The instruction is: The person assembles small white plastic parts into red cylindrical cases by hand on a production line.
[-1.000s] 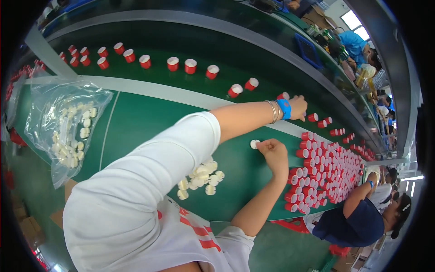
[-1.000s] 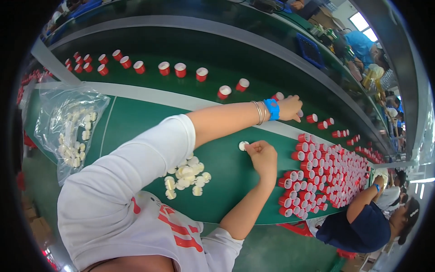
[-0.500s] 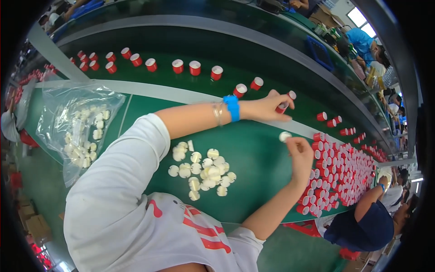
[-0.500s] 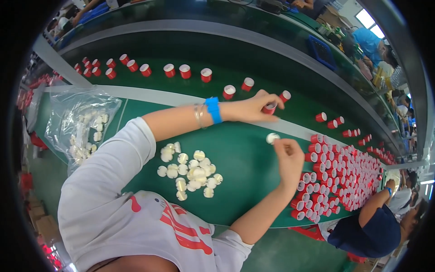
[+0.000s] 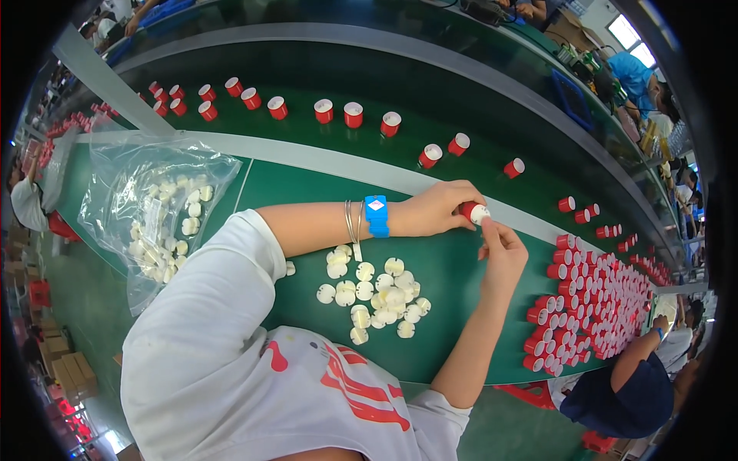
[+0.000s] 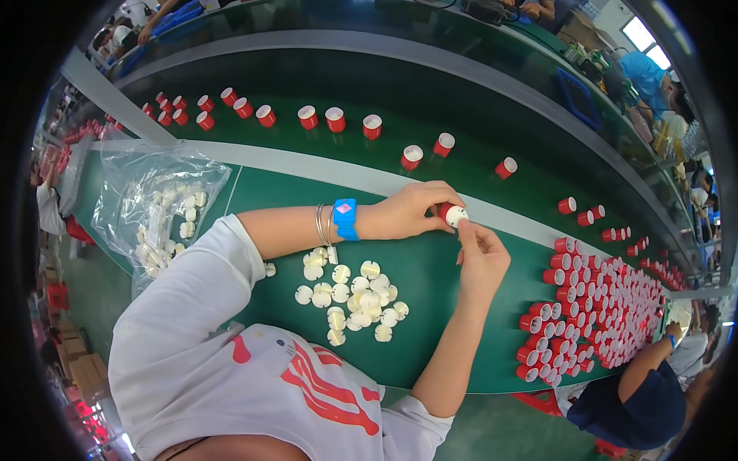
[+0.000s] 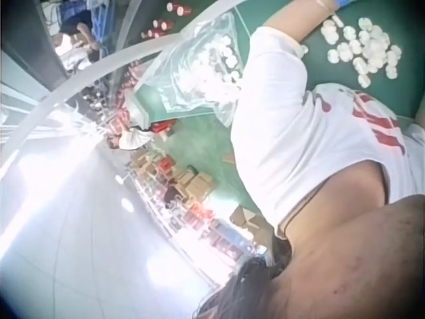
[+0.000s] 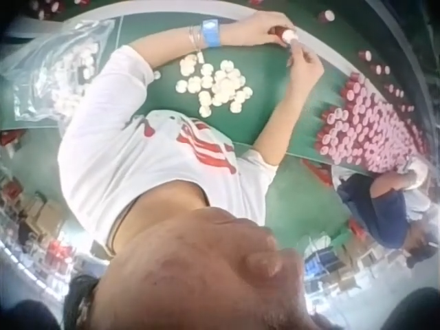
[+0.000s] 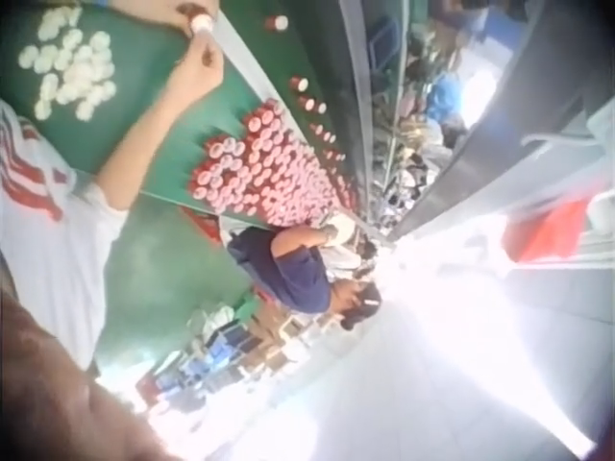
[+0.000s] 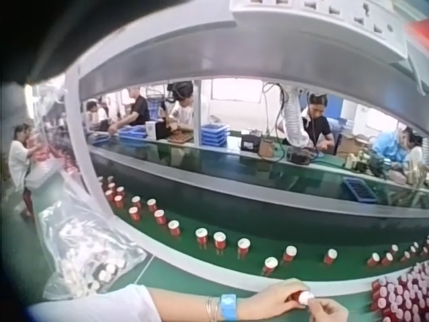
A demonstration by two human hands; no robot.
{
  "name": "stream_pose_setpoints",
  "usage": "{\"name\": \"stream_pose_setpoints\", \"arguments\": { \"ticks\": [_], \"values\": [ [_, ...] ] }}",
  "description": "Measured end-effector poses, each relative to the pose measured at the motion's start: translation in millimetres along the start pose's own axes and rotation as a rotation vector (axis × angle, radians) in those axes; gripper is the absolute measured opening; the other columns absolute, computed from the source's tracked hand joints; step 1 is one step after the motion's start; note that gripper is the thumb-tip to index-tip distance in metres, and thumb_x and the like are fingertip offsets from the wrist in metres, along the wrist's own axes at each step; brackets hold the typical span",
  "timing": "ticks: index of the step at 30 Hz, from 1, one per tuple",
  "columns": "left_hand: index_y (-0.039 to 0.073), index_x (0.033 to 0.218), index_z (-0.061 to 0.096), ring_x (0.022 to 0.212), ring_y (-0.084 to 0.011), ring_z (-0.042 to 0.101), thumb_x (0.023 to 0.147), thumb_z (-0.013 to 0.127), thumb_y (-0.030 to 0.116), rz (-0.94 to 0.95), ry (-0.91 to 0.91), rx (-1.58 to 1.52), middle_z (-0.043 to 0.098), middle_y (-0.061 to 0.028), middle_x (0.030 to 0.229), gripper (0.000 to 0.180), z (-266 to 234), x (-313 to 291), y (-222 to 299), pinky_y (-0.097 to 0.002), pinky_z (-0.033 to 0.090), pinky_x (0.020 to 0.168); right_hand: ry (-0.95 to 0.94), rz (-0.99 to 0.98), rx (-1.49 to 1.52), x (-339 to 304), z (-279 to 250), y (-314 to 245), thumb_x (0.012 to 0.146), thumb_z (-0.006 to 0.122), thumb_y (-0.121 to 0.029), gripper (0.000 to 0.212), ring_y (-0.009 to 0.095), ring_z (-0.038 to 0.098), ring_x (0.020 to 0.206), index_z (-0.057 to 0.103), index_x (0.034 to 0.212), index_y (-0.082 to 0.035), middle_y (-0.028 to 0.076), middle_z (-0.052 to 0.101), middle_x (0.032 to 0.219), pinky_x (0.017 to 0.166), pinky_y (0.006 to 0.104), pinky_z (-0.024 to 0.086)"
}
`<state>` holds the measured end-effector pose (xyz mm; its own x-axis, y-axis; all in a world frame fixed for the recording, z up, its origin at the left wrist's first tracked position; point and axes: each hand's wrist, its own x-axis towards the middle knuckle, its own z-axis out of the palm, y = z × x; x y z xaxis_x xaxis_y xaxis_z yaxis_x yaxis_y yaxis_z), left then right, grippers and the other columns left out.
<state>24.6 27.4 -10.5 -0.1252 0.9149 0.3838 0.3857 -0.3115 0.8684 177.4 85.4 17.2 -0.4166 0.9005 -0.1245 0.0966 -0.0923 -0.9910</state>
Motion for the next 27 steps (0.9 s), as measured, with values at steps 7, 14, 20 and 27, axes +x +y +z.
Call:
{"name": "stream_pose_setpoints", "arguments": {
  "ticks": [7,14,20,27],
  "values": [
    [0.003,0.101,0.057,0.090,-0.0263,0.060,0.075,0.064,0.001,0.056,-0.054,0.045,0.060,-0.0108,0.099,0.027,-1,-3,-3,-0.0332,0.050,0.077,0.080,-0.042,-0.221,-3,9,-2,0.080,0.068,-0.015,0.021,0.007,0.049,0.049,0.062,0.086,0.005,0.005,0.060,0.069,0.044,0.0180,0.037],
    [0.003,0.102,0.057,0.089,-0.0277,0.060,0.075,0.064,0.000,0.041,-0.077,0.063,0.060,-0.0115,0.097,0.027,2,-5,0,-0.0332,0.050,0.077,0.070,-0.061,-0.242,-8,16,-4,0.082,0.064,-0.010,0.017,0.009,0.056,0.053,0.061,0.085,0.007,0.008,0.063,0.069,0.048,0.0200,0.045],
    [0.003,0.103,0.057,0.089,-0.0287,0.060,0.075,0.064,0.001,0.043,-0.088,0.043,0.060,-0.0113,0.097,0.029,0,-4,-1,-0.0338,0.050,0.077,-0.040,-0.059,-0.254,-3,5,-5,0.080,0.067,-0.014,0.019,0.008,0.054,0.050,0.061,0.083,0.004,0.007,0.062,0.066,0.045,0.0197,0.043],
    [0.007,0.101,0.059,0.091,-0.0296,0.054,0.072,0.068,0.009,0.382,0.119,0.409,0.059,-0.0088,0.095,0.031,-20,13,-9,-0.0368,0.046,0.077,0.003,-0.121,-0.378,-5,6,-11,0.077,0.071,-0.016,0.020,0.006,0.052,0.053,0.062,0.082,0.000,0.003,0.061,0.069,0.047,0.0181,0.040]
  ]
}}
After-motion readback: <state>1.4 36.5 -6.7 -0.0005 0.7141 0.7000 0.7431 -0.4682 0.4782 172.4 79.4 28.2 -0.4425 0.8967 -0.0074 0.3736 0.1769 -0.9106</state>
